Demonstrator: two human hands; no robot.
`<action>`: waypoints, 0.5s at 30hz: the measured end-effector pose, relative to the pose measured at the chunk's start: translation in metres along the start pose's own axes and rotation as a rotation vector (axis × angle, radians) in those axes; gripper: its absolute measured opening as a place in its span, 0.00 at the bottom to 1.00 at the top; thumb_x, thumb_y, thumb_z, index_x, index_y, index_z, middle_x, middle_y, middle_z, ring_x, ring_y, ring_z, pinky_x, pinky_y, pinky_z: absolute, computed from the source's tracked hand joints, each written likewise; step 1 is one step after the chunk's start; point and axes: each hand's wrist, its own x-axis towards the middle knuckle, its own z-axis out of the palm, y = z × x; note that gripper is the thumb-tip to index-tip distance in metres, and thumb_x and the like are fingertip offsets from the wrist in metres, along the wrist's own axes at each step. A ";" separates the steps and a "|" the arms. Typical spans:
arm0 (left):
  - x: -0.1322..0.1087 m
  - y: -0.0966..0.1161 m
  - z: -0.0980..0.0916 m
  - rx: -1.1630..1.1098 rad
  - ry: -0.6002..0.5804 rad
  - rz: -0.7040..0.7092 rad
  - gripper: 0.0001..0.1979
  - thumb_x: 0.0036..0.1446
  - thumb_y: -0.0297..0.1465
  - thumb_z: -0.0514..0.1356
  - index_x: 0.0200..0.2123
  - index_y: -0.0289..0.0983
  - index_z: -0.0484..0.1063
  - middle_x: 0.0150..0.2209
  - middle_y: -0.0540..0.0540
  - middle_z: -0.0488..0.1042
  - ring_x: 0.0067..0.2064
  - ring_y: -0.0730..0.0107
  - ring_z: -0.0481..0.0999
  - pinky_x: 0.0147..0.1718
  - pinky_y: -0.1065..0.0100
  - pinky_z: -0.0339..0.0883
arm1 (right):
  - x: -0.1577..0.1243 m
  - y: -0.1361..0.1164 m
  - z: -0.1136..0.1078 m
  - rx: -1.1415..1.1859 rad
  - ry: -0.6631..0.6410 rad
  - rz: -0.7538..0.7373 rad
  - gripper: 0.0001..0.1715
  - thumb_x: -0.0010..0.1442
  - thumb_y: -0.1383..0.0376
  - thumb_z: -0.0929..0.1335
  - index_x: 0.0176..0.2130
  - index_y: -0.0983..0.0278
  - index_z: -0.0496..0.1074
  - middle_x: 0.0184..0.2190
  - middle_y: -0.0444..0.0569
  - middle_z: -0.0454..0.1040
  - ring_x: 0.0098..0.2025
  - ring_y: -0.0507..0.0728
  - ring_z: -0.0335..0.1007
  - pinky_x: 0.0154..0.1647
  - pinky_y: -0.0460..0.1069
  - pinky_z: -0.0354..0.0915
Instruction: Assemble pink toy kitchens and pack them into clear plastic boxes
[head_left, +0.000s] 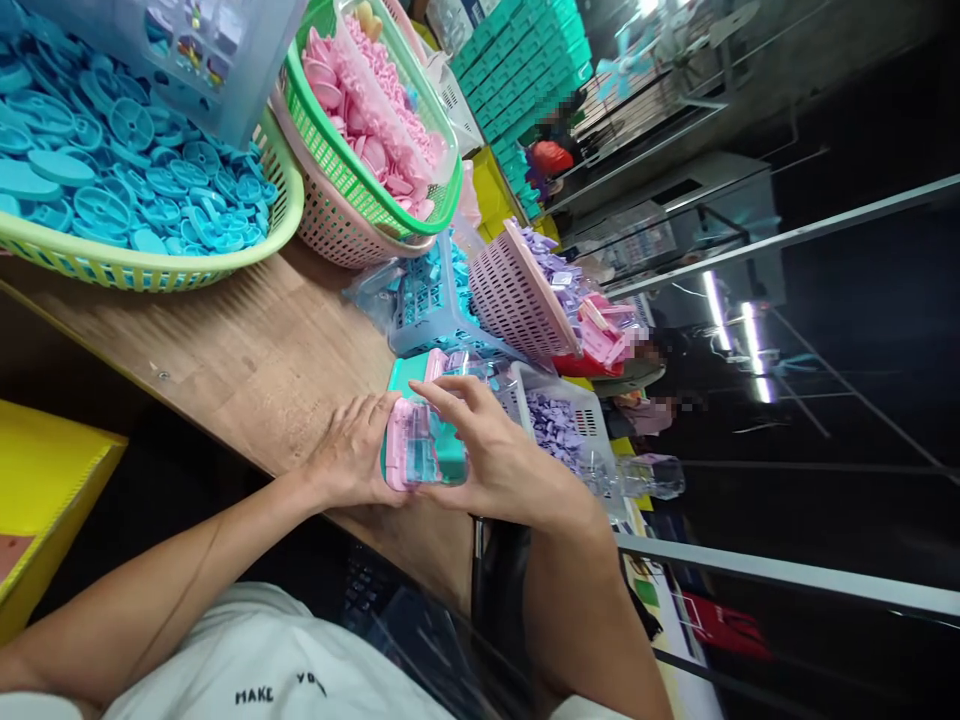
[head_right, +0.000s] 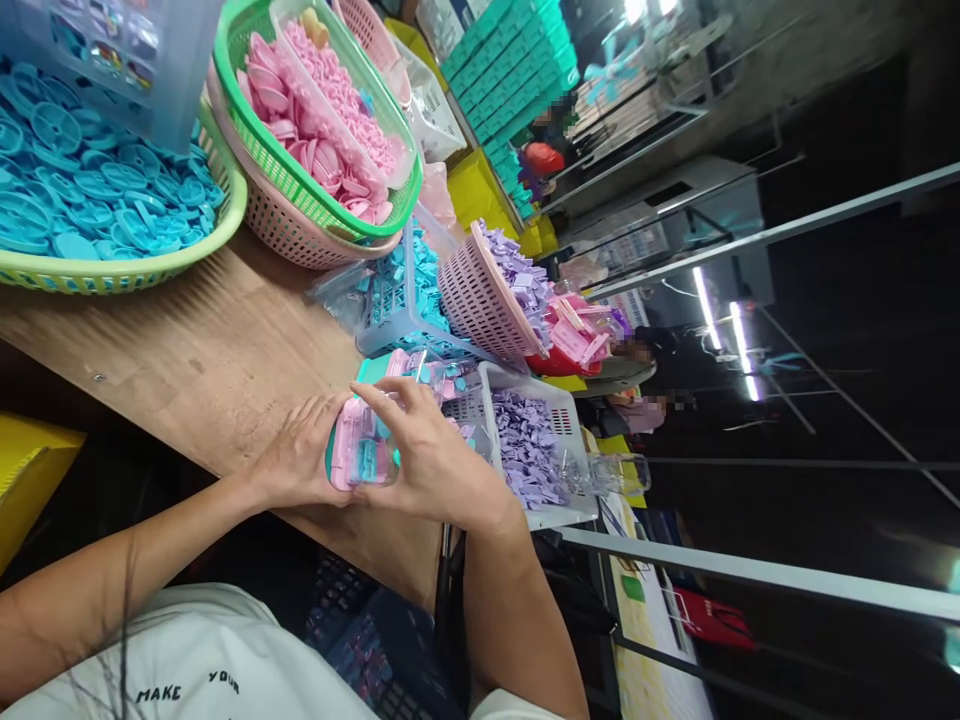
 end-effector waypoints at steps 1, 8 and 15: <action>0.000 0.000 0.000 0.003 0.004 0.002 0.52 0.37 0.43 0.72 0.62 0.34 0.54 0.58 0.32 0.68 0.59 0.42 0.69 0.57 0.45 0.63 | 0.000 -0.001 0.003 -0.013 0.016 0.010 0.56 0.52 0.58 0.77 0.70 0.58 0.50 0.58 0.59 0.57 0.62 0.69 0.59 0.63 0.67 0.64; 0.000 -0.001 0.002 -0.006 0.002 0.003 0.50 0.39 0.43 0.70 0.63 0.34 0.53 0.57 0.32 0.68 0.59 0.41 0.69 0.56 0.45 0.64 | -0.001 -0.013 0.013 -0.101 0.049 0.070 0.55 0.51 0.59 0.76 0.70 0.57 0.51 0.59 0.60 0.58 0.61 0.72 0.59 0.61 0.69 0.64; -0.001 -0.004 0.007 0.006 0.012 0.020 0.53 0.40 0.45 0.70 0.65 0.35 0.51 0.58 0.31 0.68 0.60 0.40 0.68 0.57 0.45 0.63 | -0.004 -0.016 0.014 -0.121 0.054 0.082 0.54 0.52 0.62 0.75 0.70 0.56 0.49 0.60 0.59 0.57 0.60 0.72 0.58 0.61 0.69 0.64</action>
